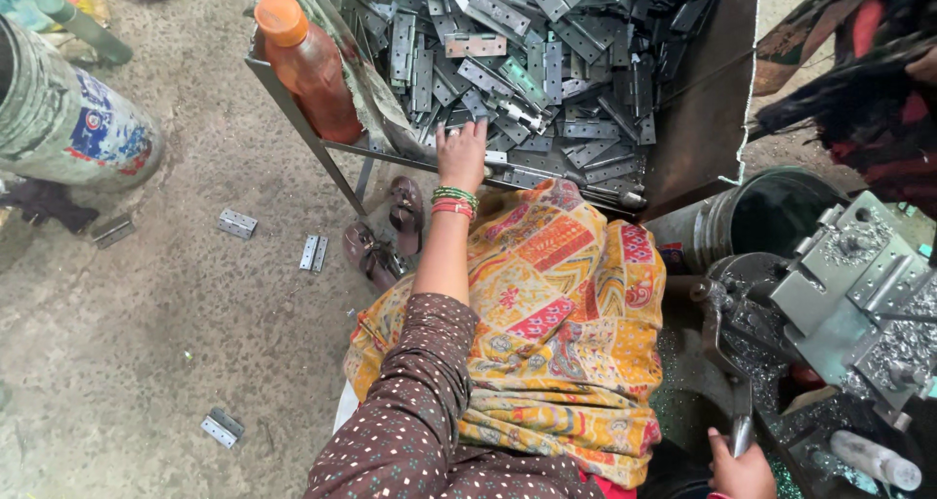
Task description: The person sits on the floor and repeatedly picks up metal brackets from a nearby bin, places them into a press machine, and operates the lever to process them. The processed brackets are then dropped into a bin below.
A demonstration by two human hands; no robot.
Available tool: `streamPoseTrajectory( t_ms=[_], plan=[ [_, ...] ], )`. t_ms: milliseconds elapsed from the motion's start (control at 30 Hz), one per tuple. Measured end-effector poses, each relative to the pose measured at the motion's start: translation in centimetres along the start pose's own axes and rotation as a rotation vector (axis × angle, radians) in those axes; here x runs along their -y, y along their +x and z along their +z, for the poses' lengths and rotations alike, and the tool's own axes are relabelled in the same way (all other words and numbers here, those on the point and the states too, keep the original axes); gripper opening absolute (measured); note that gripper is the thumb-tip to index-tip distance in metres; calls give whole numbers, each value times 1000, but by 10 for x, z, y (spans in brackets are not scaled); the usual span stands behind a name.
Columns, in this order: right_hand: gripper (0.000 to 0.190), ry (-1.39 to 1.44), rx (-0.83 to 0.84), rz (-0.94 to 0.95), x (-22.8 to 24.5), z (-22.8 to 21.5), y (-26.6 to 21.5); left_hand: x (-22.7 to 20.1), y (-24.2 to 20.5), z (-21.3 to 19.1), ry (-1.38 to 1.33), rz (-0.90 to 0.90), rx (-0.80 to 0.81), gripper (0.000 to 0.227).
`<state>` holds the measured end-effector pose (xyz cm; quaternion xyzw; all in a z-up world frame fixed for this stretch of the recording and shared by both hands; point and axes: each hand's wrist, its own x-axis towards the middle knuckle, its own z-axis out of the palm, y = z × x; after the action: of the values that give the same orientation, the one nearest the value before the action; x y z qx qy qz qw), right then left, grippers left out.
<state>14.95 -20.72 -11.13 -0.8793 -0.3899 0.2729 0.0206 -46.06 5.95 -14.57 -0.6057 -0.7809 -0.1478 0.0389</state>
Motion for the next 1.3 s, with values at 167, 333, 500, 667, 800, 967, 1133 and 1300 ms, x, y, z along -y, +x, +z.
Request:
streamPoseTrajectory(
  t_ms=[167, 333, 500, 667, 800, 967, 1133, 1300],
  plan=[
    [46, -47, -47, 14, 3, -2, -17, 2, -12, -15, -68, 118, -18, 44],
    [52, -22, -44, 15, 21, -10, -30, -29, -11, -66, -188, 178, -47, 49],
    [49, -12, -28, 2, 23, -8, -45, -120, -3, -140, -448, 363, -100, 58],
    [49, -17, -127, -109, 24, -7, -41, -264, -39, -173, -684, 680, -58, 60],
    [53, 1, -103, -100, 21, -2, -44, -375, -85, -151, -643, 763, -96, 59],
    [58, -26, -99, -91, 25, -6, -44, -418, -151, -122, -388, 929, -151, 47],
    [60, 23, 13, -51, 31, -17, -46, -419, -185, -111, -282, 1060, -155, 50],
    [60, -48, -22, -98, 24, -17, -40, -436, -163, -103, -368, 1015, -51, 36]
  ],
)
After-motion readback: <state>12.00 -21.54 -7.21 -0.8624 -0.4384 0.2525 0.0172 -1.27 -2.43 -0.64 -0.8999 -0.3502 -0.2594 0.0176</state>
